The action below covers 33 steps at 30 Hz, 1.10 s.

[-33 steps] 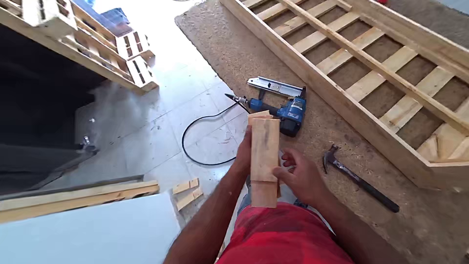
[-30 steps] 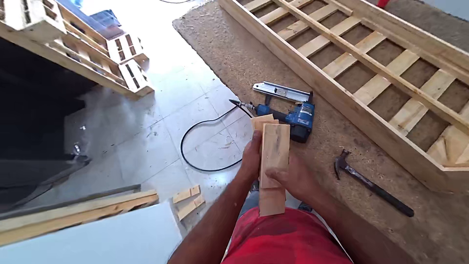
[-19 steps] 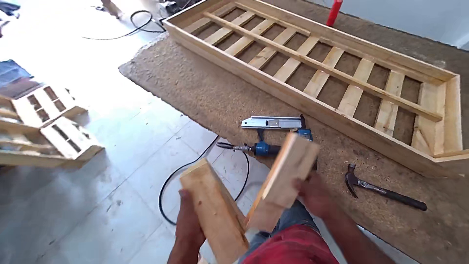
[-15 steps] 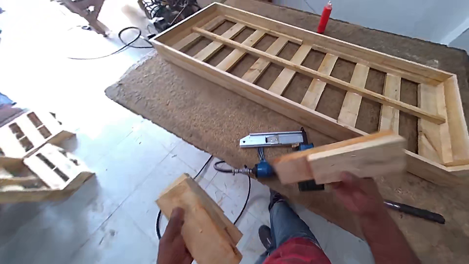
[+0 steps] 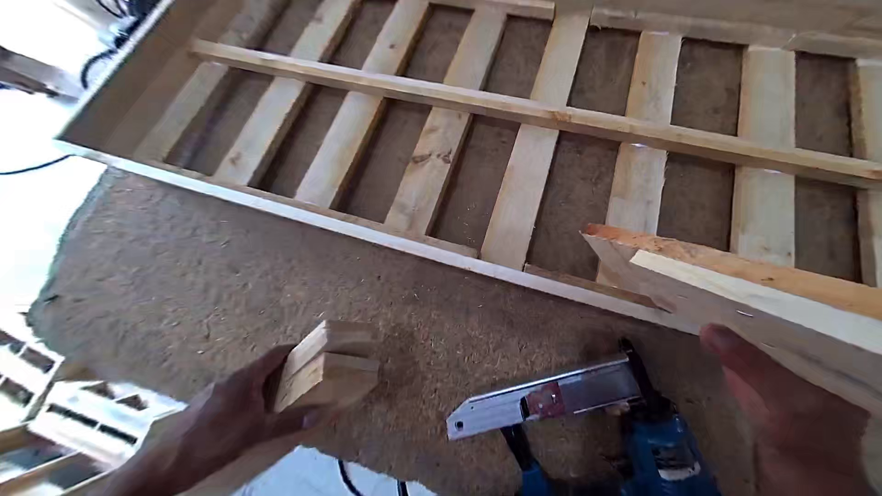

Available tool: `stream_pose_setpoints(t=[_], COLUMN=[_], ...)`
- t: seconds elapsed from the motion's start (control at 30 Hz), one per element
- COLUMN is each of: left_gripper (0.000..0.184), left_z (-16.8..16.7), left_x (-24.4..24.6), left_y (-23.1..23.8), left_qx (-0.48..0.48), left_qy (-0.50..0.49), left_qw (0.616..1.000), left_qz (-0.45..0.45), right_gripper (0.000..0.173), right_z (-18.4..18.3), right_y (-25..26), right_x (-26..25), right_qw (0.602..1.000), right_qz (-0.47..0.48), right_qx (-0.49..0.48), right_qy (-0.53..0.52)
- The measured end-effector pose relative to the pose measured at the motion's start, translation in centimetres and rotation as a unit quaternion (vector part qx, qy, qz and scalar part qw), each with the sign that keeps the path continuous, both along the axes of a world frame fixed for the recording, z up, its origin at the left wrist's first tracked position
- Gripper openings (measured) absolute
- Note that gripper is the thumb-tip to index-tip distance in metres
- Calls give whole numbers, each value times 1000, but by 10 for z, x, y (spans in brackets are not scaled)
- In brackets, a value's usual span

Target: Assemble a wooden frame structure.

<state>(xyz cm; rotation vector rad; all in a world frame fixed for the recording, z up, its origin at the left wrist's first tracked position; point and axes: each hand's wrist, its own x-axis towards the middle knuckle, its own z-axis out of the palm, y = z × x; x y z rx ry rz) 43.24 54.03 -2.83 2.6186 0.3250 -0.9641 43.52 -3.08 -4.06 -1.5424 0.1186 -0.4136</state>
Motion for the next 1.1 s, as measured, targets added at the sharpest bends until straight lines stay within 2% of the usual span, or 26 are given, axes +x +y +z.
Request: stream_pose_setpoints(t=[0.07,0.13,0.23,0.3,0.4,0.47,0.53,0.57,0.63,0.7,0.77,0.87,0.9,0.97,1.03,1.1], left_gripper=[105,102,99,89,60,52,49,49,47,47,54,67,64,44,35,33], left_z=[-16,-31,-46,-36,-16,-16,-21,-24,-25,-26,-26,-21,-19,-20,-23,-29], left_x=[41,68,89,100,112,109,101,98,102,119,140,169,175,184,186,185], left_y=[5,13,23,21,9,13,13,5,-25,-66,-109,-162,-176,-190,-189,-186], left_qx=[13,-13,-54,-56,32,44,2,-38,-142,-237,-291,-294,-286,-272,-282,-290], left_qy=[57,73,15,-26,-60,-120,-207,-253,-335,-385,-376,-260,-213,-147,-144,-174], left_qw=[998,997,998,998,997,992,978,965,924,871,837,846,854,862,858,848], left_qz=[-27,-27,-23,5,44,12,-39,-62,-117,-191,-271,-361,-379,-402,-405,-409], right_gripper=[49,45,40,37,38,44,50,49,46,52,54,43,42,41,42,36], right_z=[5,11,14,20,34,19,11,11,15,12,12,16,16,14,5,-10], right_y=[12,24,47,69,111,114,119,124,134,139,145,154,155,155,152,150], right_x=[22,39,48,55,80,88,95,95,92,88,85,85,85,86,85,85], right_qw=[999,996,990,983,953,932,910,908,916,915,904,911,911,901,881,875], right_qz=[31,56,80,132,228,289,335,337,309,269,224,194,193,190,201,210], right_qx=[-36,-61,-100,-97,-73,-147,-219,-225,-228,-262,-314,-305,-308,-334,-364,-384], right_qy=[18,31,54,87,188,160,106,104,117,149,182,198,194,200,225,207])
